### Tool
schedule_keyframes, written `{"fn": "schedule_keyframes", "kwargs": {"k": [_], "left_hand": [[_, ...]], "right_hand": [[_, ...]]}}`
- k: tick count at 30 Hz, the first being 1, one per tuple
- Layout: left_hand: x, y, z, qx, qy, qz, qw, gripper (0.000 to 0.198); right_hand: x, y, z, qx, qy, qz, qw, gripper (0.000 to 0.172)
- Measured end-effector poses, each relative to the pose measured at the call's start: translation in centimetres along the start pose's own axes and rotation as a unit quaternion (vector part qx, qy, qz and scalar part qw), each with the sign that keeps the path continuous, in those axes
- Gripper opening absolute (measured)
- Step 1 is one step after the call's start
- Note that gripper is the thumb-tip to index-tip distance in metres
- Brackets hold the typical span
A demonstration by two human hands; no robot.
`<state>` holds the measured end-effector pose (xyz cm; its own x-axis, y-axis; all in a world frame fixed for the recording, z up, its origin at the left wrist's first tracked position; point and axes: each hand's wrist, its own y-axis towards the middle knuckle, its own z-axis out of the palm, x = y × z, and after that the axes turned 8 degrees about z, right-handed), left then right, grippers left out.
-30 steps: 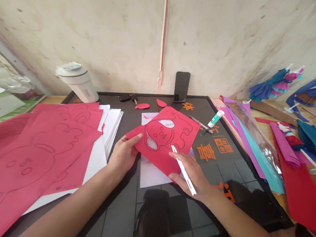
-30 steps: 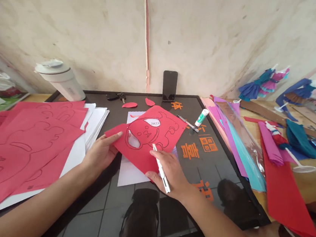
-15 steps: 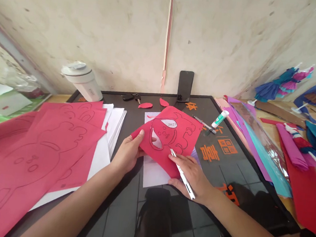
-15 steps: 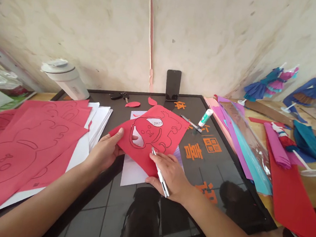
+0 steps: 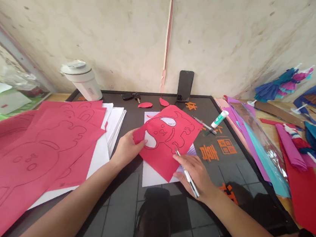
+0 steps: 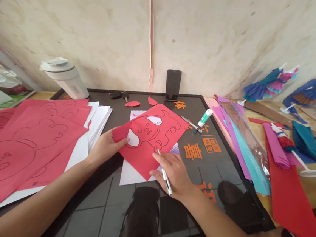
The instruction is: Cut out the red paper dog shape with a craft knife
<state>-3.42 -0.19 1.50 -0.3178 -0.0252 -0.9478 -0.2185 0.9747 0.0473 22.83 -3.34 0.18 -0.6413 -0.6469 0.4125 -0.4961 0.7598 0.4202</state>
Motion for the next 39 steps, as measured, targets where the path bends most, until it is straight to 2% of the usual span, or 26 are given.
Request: {"fn": "schedule_keyframes", "kwargs": {"k": [5,8,11,13,15,18,20,22,24,25,28,33,35,37,39], "left_hand": [[-1.1,0.3,-0.9,0.095,-0.030,-0.066,0.993,0.077],[-1.3,0.7,-1.7,0.105,0.047,-0.049,0.992,0.086],[-0.7,1.0,-2.0,0.108,0.139,0.017,0.984,0.078],[-0.1,1.0,-1.7,0.099,0.169,0.048,0.980,0.070],[0.5,1.0,-1.0,0.068,0.186,0.084,0.977,0.064],[1.6,1.0,-0.1,0.014,0.233,0.188,0.954,0.058],[2.3,1.1,0.3,0.001,0.255,0.234,0.938,0.050],[2.8,1.1,0.5,0.007,0.258,0.238,0.936,0.034],[2.9,1.0,0.5,0.019,0.258,0.242,0.935,0.017],[2.9,0.9,0.5,0.026,0.258,0.245,0.934,0.013],[2.7,0.8,0.4,0.042,0.259,0.247,0.933,0.015],[2.4,0.9,0.1,0.075,0.264,0.238,0.932,0.023],[2.5,1.0,0.1,0.085,0.266,0.237,0.930,0.021],[2.5,1.0,0.1,0.087,0.269,0.237,0.929,0.019],[2.5,1.0,0.1,0.087,0.274,0.238,0.928,0.017]], "right_hand": [[-1.5,0.0,-0.9,-0.020,-0.077,0.087,0.993,0.028],[-2.7,0.0,-1.3,-0.038,-0.090,0.099,0.990,0.022],[-3.1,0.1,-1.7,-0.052,-0.085,0.100,0.990,0.022],[-2.6,0.3,-2.1,-0.063,-0.065,0.107,0.990,0.025],[-1.4,0.7,-2.5,-0.065,-0.020,0.116,0.991,0.027],[0.8,1.8,-2.4,-0.026,0.105,0.131,0.985,0.028],[1.7,2.8,-1.5,0.009,0.186,0.198,0.962,0.029],[2.0,3.9,-0.2,0.024,0.272,0.258,0.927,0.026],[1.7,4.7,1.2,0.042,0.328,0.290,0.898,0.025],[1.4,5.0,1.7,0.043,0.335,0.291,0.895,0.026],[0.6,5.2,2.4,0.038,0.317,0.282,0.905,0.031],[-0.2,5.1,1.9,0.033,0.302,0.266,0.915,0.034],[-0.2,5.4,1.7,0.056,0.262,0.197,0.943,0.031],[-0.2,5.6,1.8,0.099,0.185,0.082,0.974,0.027],[-0.3,5.8,2.0,0.133,0.099,-0.018,0.986,0.025]]}}
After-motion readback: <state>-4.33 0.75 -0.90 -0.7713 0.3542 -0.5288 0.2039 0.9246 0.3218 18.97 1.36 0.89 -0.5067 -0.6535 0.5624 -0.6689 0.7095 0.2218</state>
